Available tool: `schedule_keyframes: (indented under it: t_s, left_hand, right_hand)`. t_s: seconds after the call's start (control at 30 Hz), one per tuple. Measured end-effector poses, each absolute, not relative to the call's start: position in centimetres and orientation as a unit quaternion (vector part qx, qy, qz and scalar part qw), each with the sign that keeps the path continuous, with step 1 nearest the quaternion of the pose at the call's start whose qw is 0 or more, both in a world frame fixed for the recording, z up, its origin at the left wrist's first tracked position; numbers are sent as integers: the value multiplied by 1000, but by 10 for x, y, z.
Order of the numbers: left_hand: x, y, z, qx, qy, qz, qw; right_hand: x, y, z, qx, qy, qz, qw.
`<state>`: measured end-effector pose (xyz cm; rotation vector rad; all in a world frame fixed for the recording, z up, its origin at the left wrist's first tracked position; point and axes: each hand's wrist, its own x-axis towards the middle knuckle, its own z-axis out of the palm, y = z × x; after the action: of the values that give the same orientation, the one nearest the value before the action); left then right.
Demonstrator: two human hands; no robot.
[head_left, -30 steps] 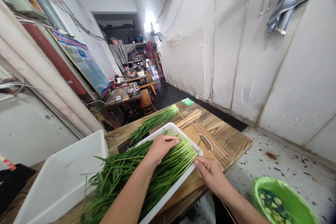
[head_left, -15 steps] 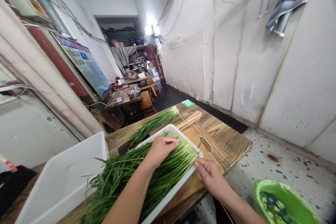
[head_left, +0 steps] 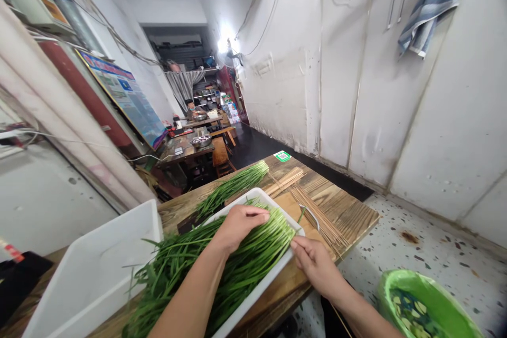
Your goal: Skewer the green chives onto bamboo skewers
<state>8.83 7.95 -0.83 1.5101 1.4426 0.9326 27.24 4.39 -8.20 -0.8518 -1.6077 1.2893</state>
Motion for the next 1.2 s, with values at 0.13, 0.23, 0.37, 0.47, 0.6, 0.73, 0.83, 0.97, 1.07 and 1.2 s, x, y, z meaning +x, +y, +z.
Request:
schedule_keyframes:
  t_s: [0.13,0.23,0.37,0.47,0.6,0.73,0.83,0.97,1.07,1.2]
  left_hand:
    - [84,79,-6,539,527,389,530]
    - [83,78,-6,530,507,365,574]
    - [84,77,-6,532,514,365,566]
    - [84,77,-5,525,523,375,557]
    - [83,76,-2,524,513,355,579]
    - [84,74,2,545,509,329,580]
    - [85,72,5,560,510,317,571]
    - [84,71,6,559,509,305,580]
    - [83,71,4,561,507,307,578]
    - [83,71,4,557,505,312,582]
  right_hand:
    - [272,46,-74,-320,-670,507,437]
    - [272,47,-72,-310,-678,512,426]
    - [279,46,-69,-321,-702,479,418]
    - [286,43,-62,-356,-732,416,404]
    - [291,38,-54,-347,-759,393,385]
    - [290,36,-51,-331,-752,406,400]
    - [287,35,-54,-339,-740,412,409]
    - [284,37,-61,-339,-731,417,421]
    - [282,38,-63,-337,-727,419,426]
    - [281,38,-62,-336,-713,451,419]
